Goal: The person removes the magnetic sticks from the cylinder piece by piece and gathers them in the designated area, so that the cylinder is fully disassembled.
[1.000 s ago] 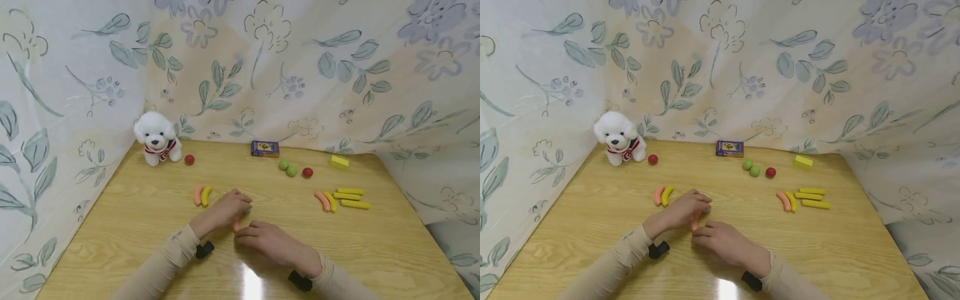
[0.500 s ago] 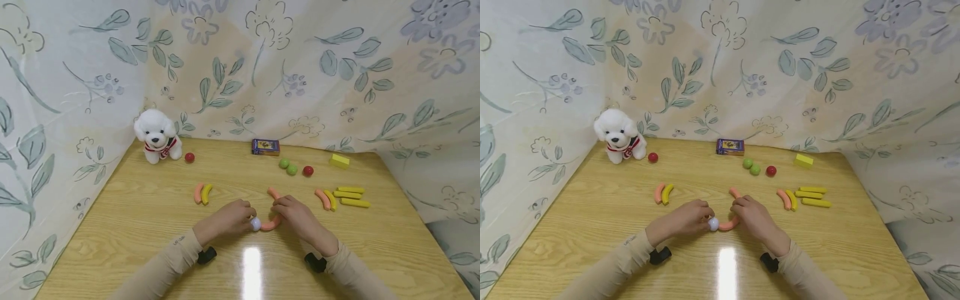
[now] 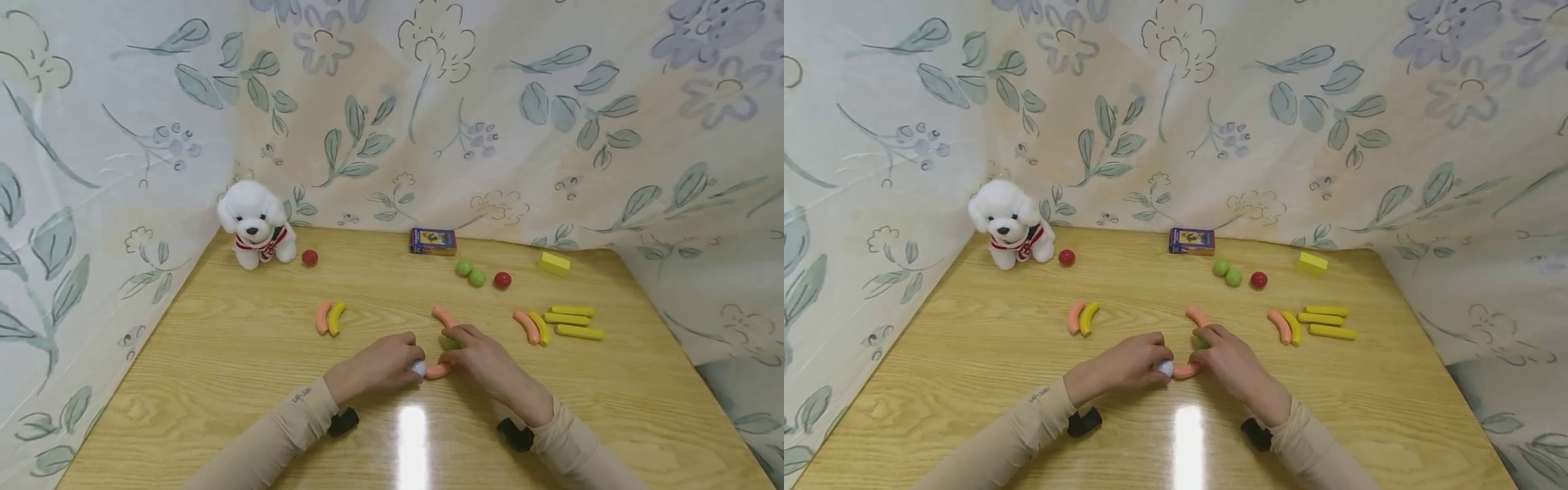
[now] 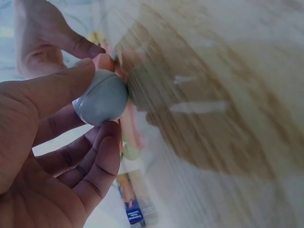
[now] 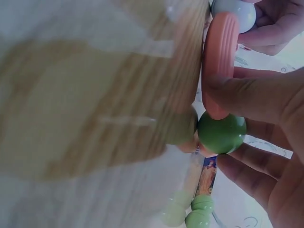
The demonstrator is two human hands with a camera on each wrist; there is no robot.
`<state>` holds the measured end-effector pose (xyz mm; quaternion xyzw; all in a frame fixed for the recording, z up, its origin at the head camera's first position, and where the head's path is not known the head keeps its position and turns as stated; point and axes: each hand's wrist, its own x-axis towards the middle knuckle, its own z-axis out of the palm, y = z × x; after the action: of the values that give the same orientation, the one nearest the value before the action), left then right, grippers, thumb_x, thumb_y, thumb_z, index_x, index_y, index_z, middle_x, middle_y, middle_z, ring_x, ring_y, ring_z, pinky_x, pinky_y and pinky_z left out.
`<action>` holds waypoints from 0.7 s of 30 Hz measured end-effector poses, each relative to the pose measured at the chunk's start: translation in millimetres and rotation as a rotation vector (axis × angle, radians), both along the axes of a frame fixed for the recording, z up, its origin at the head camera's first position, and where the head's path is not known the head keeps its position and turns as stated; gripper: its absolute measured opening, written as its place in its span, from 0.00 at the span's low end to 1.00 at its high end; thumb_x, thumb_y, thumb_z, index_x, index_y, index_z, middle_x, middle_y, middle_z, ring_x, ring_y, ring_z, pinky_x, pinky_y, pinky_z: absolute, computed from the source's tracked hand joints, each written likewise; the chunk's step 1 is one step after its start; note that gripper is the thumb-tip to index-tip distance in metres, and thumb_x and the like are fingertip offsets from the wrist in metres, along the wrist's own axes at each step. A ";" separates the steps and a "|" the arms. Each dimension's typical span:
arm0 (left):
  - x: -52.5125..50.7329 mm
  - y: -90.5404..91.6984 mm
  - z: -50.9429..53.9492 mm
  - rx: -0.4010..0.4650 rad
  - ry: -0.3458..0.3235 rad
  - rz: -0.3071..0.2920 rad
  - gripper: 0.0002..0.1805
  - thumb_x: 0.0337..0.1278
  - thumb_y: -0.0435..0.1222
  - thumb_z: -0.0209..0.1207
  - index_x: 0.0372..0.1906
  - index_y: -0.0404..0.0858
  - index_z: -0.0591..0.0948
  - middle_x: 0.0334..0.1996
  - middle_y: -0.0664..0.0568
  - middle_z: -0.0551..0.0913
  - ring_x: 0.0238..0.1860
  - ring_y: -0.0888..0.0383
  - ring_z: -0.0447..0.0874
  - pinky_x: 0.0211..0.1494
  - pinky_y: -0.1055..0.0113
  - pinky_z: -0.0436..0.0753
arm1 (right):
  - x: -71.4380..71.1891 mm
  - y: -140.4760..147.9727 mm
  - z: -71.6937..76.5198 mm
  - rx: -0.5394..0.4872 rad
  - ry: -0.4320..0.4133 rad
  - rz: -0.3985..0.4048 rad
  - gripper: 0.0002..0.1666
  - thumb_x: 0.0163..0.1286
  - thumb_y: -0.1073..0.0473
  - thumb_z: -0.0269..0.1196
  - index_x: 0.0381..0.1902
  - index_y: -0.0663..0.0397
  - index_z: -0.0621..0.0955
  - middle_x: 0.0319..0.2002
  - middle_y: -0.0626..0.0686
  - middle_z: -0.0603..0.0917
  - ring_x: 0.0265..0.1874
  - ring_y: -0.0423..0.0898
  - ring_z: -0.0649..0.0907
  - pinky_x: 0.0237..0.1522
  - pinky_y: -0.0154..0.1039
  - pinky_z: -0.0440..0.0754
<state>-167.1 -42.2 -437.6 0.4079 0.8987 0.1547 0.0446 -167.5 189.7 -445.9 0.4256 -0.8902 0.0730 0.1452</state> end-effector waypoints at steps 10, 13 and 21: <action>-12.3 -6.3 6.0 -0.028 -0.006 0.083 0.11 0.58 0.41 0.65 0.43 0.39 0.83 0.36 0.51 0.79 0.33 0.62 0.74 0.36 0.74 0.74 | 1.7 1.7 0.3 -0.036 -0.016 -0.043 0.12 0.52 0.66 0.68 0.34 0.48 0.90 0.57 0.58 0.82 0.54 0.52 0.80 0.50 0.44 0.83; -27.2 -8.3 7.6 -0.022 0.018 0.154 0.12 0.58 0.38 0.63 0.44 0.37 0.83 0.37 0.49 0.79 0.34 0.59 0.74 0.37 0.71 0.75 | 1.9 2.1 -1.2 -0.049 0.007 -0.029 0.12 0.51 0.68 0.68 0.33 0.50 0.89 0.56 0.58 0.82 0.54 0.54 0.80 0.51 0.46 0.82; -89.1 -11.2 10.2 0.056 0.144 0.378 0.07 0.63 0.31 0.59 0.43 0.32 0.79 0.40 0.42 0.76 0.35 0.52 0.75 0.39 0.61 0.79 | 3.0 3.2 -3.4 -0.063 -0.021 0.007 0.12 0.56 0.66 0.67 0.38 0.48 0.89 0.57 0.63 0.80 0.57 0.60 0.79 0.50 0.52 0.83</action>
<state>-256.2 -53.4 -427.4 0.2430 0.9555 0.1556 -0.0610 -164.4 192.9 -449.3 0.4232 -0.8874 0.1061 0.1488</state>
